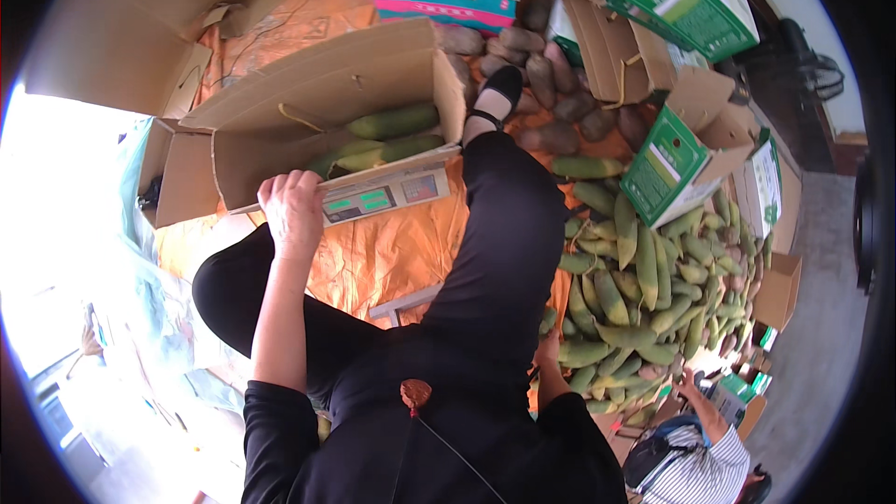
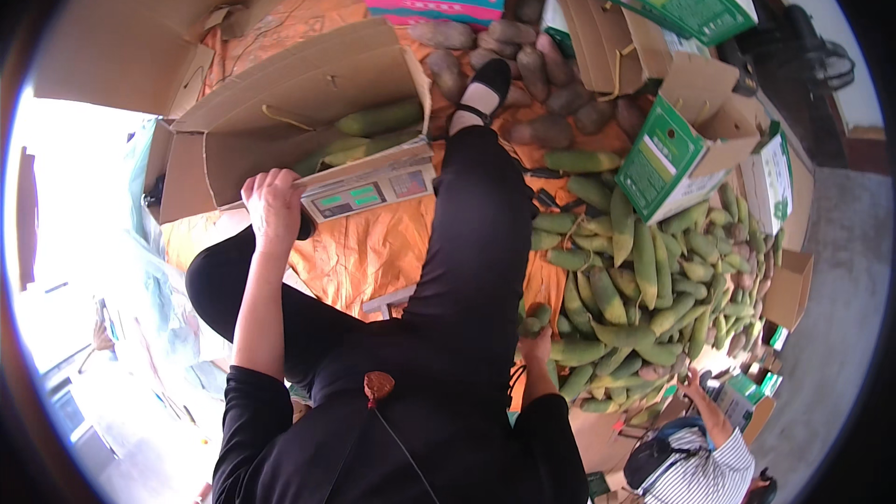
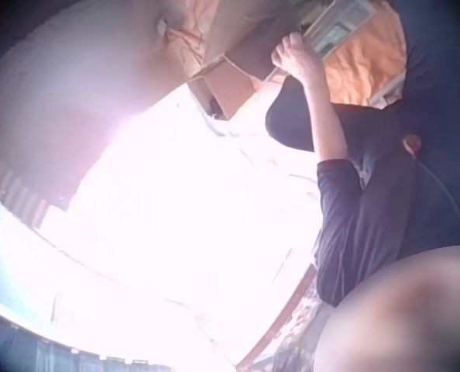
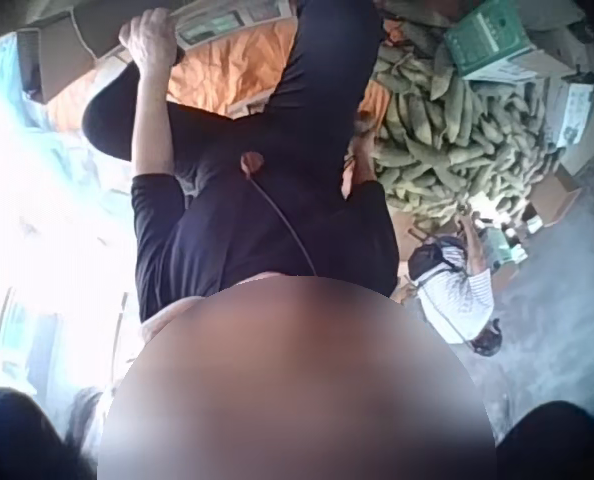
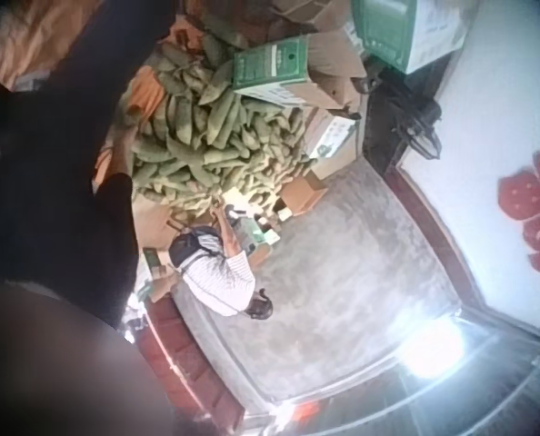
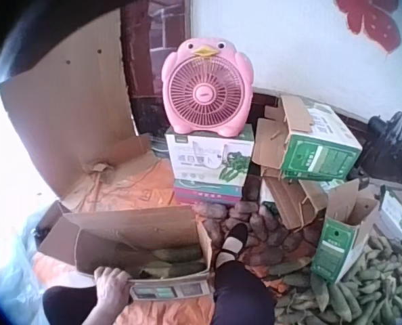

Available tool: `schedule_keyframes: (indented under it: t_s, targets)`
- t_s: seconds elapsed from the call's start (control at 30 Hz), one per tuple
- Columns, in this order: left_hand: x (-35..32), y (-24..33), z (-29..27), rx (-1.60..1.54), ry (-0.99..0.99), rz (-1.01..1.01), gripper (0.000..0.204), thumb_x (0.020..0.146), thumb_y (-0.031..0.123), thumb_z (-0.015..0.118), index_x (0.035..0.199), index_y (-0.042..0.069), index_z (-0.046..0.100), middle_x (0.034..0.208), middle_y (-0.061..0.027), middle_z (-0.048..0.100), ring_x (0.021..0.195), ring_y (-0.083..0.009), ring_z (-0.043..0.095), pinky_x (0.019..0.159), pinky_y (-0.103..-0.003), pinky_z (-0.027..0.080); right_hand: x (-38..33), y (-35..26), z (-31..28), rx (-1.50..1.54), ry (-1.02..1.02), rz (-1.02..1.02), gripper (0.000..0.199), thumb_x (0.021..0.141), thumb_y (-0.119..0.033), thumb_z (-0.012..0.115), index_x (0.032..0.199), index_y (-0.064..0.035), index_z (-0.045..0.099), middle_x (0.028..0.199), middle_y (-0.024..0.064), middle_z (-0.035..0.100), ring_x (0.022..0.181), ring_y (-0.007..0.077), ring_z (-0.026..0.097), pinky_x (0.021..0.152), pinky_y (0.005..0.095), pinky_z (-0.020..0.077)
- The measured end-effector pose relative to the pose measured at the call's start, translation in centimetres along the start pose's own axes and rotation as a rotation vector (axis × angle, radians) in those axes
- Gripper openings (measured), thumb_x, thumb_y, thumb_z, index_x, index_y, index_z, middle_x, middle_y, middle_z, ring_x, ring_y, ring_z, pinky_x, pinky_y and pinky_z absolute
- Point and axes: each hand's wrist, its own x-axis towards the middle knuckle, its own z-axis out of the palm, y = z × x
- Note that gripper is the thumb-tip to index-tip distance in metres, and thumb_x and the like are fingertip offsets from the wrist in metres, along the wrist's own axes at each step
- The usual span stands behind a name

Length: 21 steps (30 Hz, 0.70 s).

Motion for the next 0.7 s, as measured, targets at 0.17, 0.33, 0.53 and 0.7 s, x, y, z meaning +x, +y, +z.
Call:
schedule_keyframes:
  t_s: [0.17, 0.33, 0.53, 0.7]
  targets:
    - [-0.2, 0.0, -0.1, -0.004, -0.015, -0.025, 0.012, 0.07, 0.009, 0.069, 0.08, 0.011, 0.063, 0.08, -0.0046, 0.061, 0.088, -0.026, 0.057, 0.09, -0.041, 0.037, 1.9, -4.9, -5.3, 0.14, -0.146, -0.155, 0.052, 0.064, -0.014, 0.079, 0.104, -0.003, 0.048, 0.092, 0.0088, 0.058, 0.084, 0.0196, 0.058, 0.073, 0.0334, 0.0476]
    - [-0.5, -0.6, 0.0, -0.021, 0.013, -0.047, 0.011, 0.071, 0.008, 0.067, 0.08, 0.011, 0.063, 0.08, -0.0044, 0.06, 0.088, -0.0253, 0.057, 0.091, -0.041, 0.037, 2.3, -17.6, -13.2, 0.433, -0.148, -0.39, 0.052, 0.062, 0.004, 0.076, 0.106, -0.0029, 0.049, 0.09, 0.004, 0.057, 0.078, 0.0126, 0.056, 0.065, 0.0253, 0.0472]
    - [-0.5, -0.6, 0.6, -0.052, 0.028, -0.033, 0.007, 0.072, 0.008, 0.06, 0.078, 0.012, 0.06, 0.079, -0.0034, 0.059, 0.086, -0.0234, 0.057, 0.094, -0.043, 0.035, -0.1, -34.5, -22.3, 0.369, 0.044, -0.725, 0.062, 0.068, -0.001, 0.075, 0.122, 0.0007, 0.045, 0.111, 0.0104, 0.056, 0.101, 0.0201, 0.056, 0.09, 0.0329, 0.0445]
    - [-0.5, -0.6, 0.5, -0.05, 0.029, -0.031, 0.007, 0.074, 0.007, 0.057, 0.079, 0.011, 0.06, 0.079, -0.0027, 0.059, 0.086, -0.0232, 0.057, 0.095, -0.044, 0.035, -5.1, -46.5, -25.7, 0.413, 0.03, -1.149, 0.059, 0.071, -0.004, 0.075, 0.122, -0.001, 0.046, 0.115, 0.0094, 0.053, 0.107, 0.0189, 0.052, 0.096, 0.0335, 0.0406]
